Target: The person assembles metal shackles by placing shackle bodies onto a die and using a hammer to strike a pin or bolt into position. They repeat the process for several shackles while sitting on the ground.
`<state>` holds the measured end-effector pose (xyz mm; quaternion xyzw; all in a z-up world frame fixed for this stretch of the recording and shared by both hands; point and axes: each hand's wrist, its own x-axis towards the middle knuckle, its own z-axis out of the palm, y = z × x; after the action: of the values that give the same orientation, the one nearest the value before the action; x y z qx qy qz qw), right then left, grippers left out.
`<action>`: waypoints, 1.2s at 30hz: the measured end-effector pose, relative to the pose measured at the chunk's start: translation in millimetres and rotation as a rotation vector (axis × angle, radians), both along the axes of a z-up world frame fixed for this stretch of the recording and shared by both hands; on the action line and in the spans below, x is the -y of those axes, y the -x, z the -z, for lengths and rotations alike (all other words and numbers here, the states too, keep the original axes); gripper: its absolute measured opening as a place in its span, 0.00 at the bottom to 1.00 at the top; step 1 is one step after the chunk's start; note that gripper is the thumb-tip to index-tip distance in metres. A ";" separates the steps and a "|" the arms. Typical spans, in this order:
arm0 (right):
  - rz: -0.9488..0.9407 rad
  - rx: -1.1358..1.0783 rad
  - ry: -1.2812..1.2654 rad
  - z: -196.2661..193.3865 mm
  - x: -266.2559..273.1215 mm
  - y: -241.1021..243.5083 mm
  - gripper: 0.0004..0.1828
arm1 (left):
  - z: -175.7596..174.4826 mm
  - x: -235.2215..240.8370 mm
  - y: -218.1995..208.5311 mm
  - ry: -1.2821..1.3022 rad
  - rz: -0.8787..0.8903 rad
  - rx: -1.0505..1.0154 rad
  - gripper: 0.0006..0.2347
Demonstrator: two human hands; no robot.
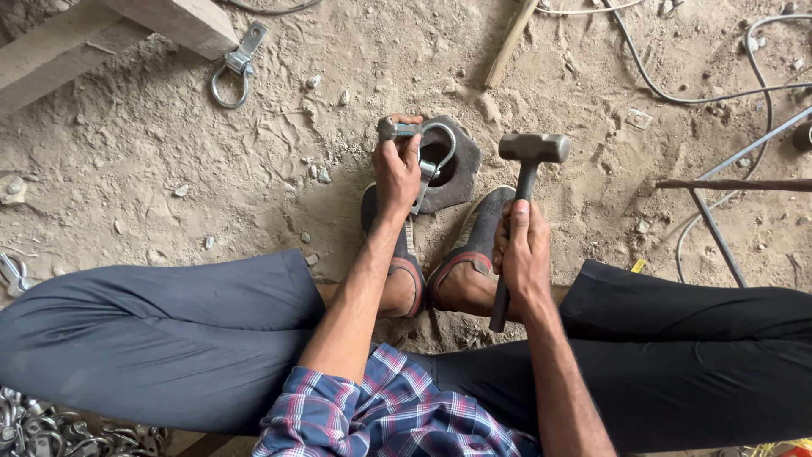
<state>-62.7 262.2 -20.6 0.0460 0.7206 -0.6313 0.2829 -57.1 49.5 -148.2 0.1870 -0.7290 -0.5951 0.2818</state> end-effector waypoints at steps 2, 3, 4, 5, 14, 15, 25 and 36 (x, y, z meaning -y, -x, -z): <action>-0.001 0.012 0.004 -0.1 -0.5 0.8 0.21 | -2.2 -1.6 1.1 0.039 -0.013 0.031 0.08; -0.008 0.001 -0.005 -0.1 -0.2 1.4 0.21 | -3.7 -1.6 1.7 0.035 -0.016 0.043 0.08; -0.016 -0.009 -0.014 0.1 0.2 1.8 0.21 | -5.2 -1.6 2.3 0.030 -0.018 0.055 0.07; -0.022 -0.019 -0.024 0.2 0.2 1.1 0.21 | -6.8 -1.9 1.9 0.025 -0.019 0.068 0.07; -0.053 -0.039 -0.059 7.2 -1.8 -0.4 0.21 | -8.2 -2.9 3.6 0.180 -0.010 0.080 0.04; -0.062 -0.050 -0.067 8.1 -2.5 0.0 0.21 | -7.0 -2.9 4.2 0.185 -0.009 0.077 0.04; -0.131 -0.098 -0.163 6.1 0.1 -3.7 0.20 | -1.6 -5.0 3.9 0.269 -0.032 0.028 0.05; -0.213 -0.157 -0.252 8.9 7.8 -5.5 0.22 | -12.3 -1.6 4.1 0.202 -0.018 0.028 0.04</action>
<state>-57.1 254.5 -29.5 -0.0450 0.8147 -0.5042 0.2829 -61.2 51.1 -135.9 0.1725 -0.7875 -0.5133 0.2944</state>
